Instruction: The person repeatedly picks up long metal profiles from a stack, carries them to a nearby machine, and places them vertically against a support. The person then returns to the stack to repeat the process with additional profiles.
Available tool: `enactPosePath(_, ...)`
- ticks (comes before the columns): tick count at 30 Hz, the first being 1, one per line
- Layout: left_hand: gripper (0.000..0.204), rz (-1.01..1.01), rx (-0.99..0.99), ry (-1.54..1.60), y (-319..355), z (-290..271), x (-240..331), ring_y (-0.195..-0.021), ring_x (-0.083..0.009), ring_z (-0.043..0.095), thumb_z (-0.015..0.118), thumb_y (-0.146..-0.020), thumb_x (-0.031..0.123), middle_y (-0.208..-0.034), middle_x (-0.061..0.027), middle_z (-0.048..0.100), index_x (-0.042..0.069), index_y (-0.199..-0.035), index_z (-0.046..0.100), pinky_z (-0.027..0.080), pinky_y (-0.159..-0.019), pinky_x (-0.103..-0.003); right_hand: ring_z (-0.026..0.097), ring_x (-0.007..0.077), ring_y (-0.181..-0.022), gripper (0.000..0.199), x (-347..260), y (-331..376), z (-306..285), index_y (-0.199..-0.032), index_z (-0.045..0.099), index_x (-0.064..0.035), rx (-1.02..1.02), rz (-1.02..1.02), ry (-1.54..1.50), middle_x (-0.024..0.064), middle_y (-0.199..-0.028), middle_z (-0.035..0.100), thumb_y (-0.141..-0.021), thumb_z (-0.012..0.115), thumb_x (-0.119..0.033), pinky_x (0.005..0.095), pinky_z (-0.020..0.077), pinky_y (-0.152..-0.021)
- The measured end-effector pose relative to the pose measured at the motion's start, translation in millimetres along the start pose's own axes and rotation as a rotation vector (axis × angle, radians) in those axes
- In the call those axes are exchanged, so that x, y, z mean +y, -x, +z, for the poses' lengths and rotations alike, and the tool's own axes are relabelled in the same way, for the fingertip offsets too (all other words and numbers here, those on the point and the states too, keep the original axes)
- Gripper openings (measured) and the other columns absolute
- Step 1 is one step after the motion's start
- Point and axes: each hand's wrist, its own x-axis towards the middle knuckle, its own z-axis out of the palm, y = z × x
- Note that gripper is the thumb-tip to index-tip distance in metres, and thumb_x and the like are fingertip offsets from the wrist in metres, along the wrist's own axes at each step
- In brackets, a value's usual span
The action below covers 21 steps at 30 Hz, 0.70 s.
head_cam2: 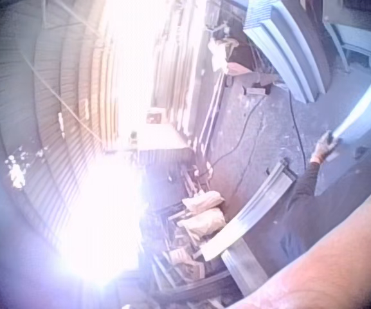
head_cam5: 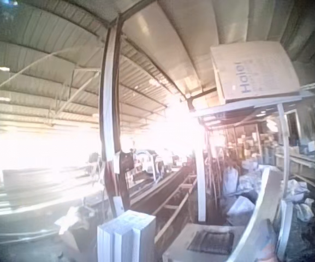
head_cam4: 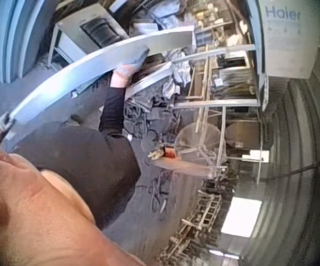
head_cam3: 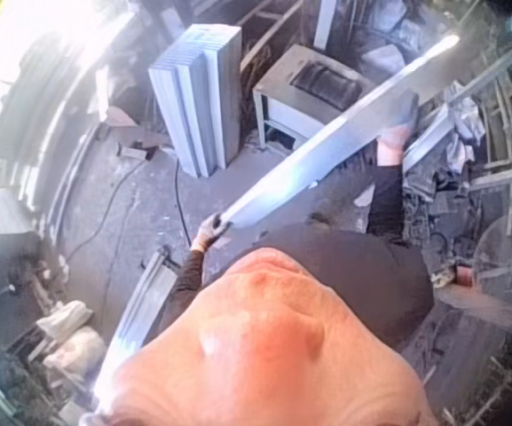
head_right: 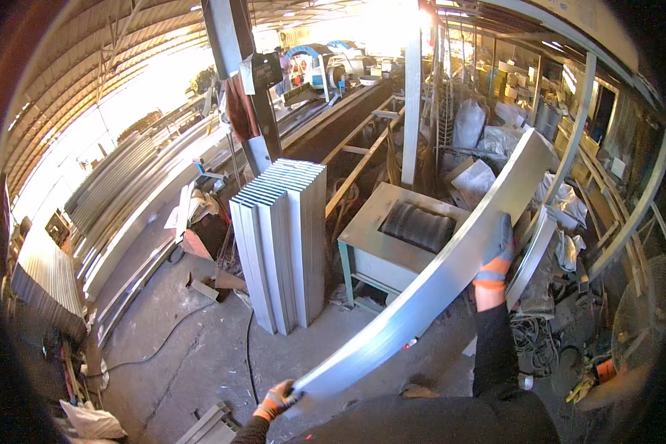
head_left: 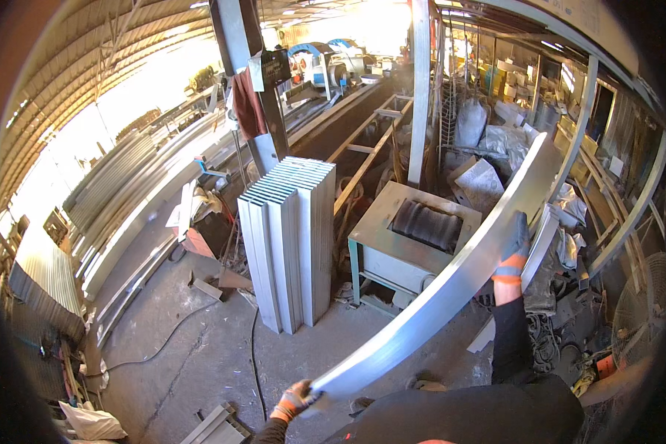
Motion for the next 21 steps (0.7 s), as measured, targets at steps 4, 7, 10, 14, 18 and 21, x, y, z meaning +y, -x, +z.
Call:
enactPosePath(4,0.096,-0.165,-0.031,0.02,18,68,-10,-0.125,-0.0381,0.078,0.077,-0.094,0.076,-0.132,-0.0263,0.079,-0.003,-0.148,0.068,0.061,-0.107,-0.046,0.07,0.0232,-0.128,0.047,67,-58,-66,-0.147,0.068,-0.0021,-0.145,0.01,0.097,0.0095,-0.137,0.076,-0.119,0.06,-0.039,0.0367,0.055,-0.111)
enactPosePath(7,0.088,-0.196,0.059,-0.051,28,86,-21,-0.112,-0.0382,0.081,0.077,-0.094,0.077,-0.119,-0.024,0.083,0.003,-0.141,0.074,0.063,-0.099,-0.049,0.072,0.0208,-0.117,0.044,126,-67,-104,-0.143,0.071,-0.0025,0.106,-0.346,0.872,0.0086,-0.126,0.077,-0.115,0.066,-0.036,0.0373,0.0581,-0.102)
enactPosePath(10,0.071,-0.233,-0.033,-0.168,13,62,-34,-0.1,-0.0364,0.083,0.079,-0.094,0.074,-0.103,-0.0194,0.084,0.006,-0.114,0.079,0.063,-0.09,-0.048,0.072,0.0191,-0.106,0.042,181,-68,-126,-0.131,0.078,-0.0025,0.503,0.161,0.584,0.007,-0.116,0.079,-0.109,0.075,-0.038,0.0386,0.0585,-0.093)
enactPosePath(14,0.065,-0.232,-0.039,-0.064,-60,47,-25,-0.101,-0.0406,0.082,0.073,-0.103,0.066,-0.104,-0.0228,0.084,0.002,-0.115,0.08,0.062,-0.09,-0.048,0.062,0.0389,-0.144,0.093,266,-30,-114,-0.164,0.05,0.0062,0.307,0.032,1.01,0.0223,-0.162,0.061,-0.098,0.087,-0.047,0.0472,0.0486,-0.121)
enactPosePath(18,0.072,-0.284,-0.165,0.081,-168,53,-12,-0.106,-0.0301,0.078,0.06,-0.111,0.066,-0.109,-0.0234,0.082,-0.002,-0.126,0.078,0.059,-0.093,-0.045,0.052,0.0488,-0.154,0.106,356,12,-93,-0.178,0.029,-0.0026,0.05,-0.127,1.527,0.0344,-0.172,0.046,-0.1,0.079,-0.054,0.0548,0.0445,-0.126)
enactPosePath(21,0.086,-0.504,-0.326,0.354,-270,90,12,-0.107,-0.0156,0.066,0.054,-0.111,0.076,-0.113,-0.0088,0.08,-0.004,-0.13,0.078,0.056,-0.098,-0.037,0.059,0.0522,-0.145,0.092,401,-66,-105,-0.176,0.034,-0.0037,0.041,0.106,1.698,0.0338,-0.168,0.051,-0.104,0.072,-0.047,0.0569,0.0519,-0.119)
